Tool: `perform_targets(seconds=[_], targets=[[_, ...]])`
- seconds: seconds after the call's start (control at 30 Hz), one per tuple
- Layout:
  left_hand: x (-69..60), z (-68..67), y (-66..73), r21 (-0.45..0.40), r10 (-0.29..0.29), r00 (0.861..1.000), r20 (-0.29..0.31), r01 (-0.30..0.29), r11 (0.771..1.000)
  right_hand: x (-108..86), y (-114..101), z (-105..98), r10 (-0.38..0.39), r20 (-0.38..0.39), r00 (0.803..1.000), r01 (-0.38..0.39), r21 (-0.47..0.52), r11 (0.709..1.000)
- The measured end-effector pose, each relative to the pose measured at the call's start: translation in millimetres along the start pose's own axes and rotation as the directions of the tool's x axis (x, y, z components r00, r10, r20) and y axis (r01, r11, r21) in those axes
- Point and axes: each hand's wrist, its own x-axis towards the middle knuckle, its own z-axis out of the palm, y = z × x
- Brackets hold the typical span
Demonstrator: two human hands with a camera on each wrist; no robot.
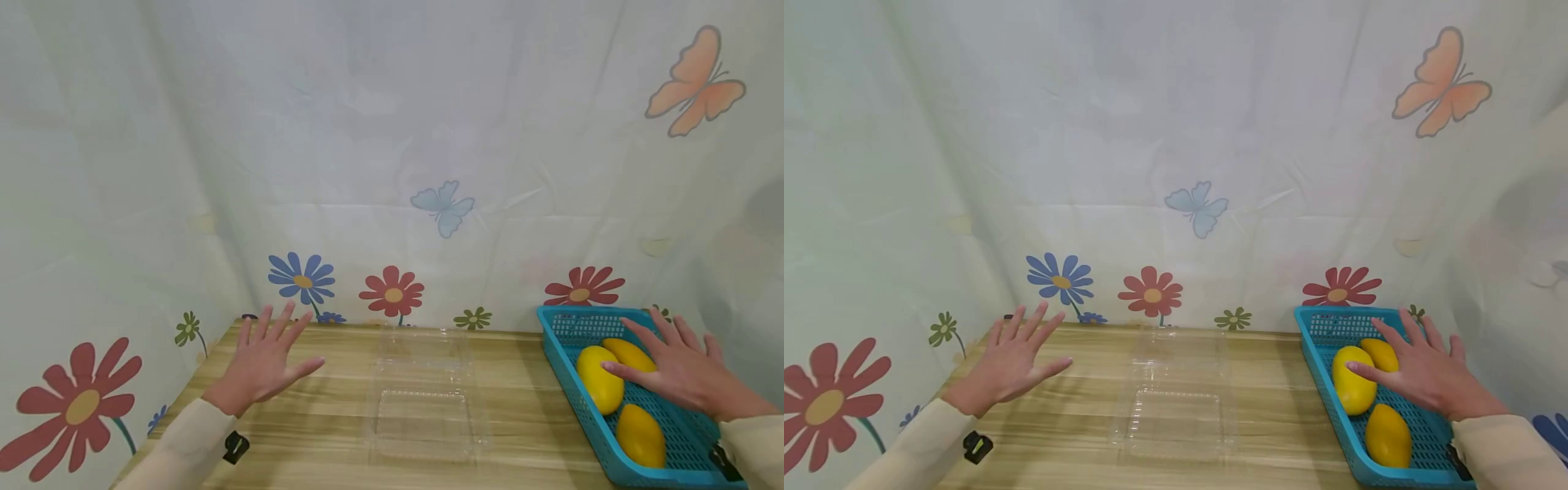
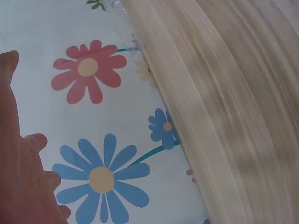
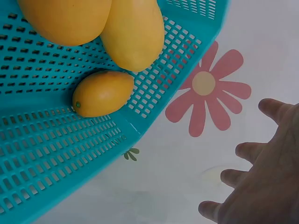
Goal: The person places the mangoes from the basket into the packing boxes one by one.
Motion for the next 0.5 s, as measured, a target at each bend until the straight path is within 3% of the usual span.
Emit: perform_targets(seconds=[0.27, 0.5], targets=[[-5.0, 9.1, 8.6, -0.045, 0.021, 1.0, -0.013, -0.021, 0.999, 0.6, -1.3, -0.7, 0.009, 0.009, 1.0, -0.009, 0.01, 1.0], [-13.1, 26.6, 21.0, -0.121, 0.023, 1.0, -0.02, -0.025, 0.992, 3.5, -1.6, -3.1, -0.018, 0.009, 1.0, 0.018, 0.042, 0.999]])
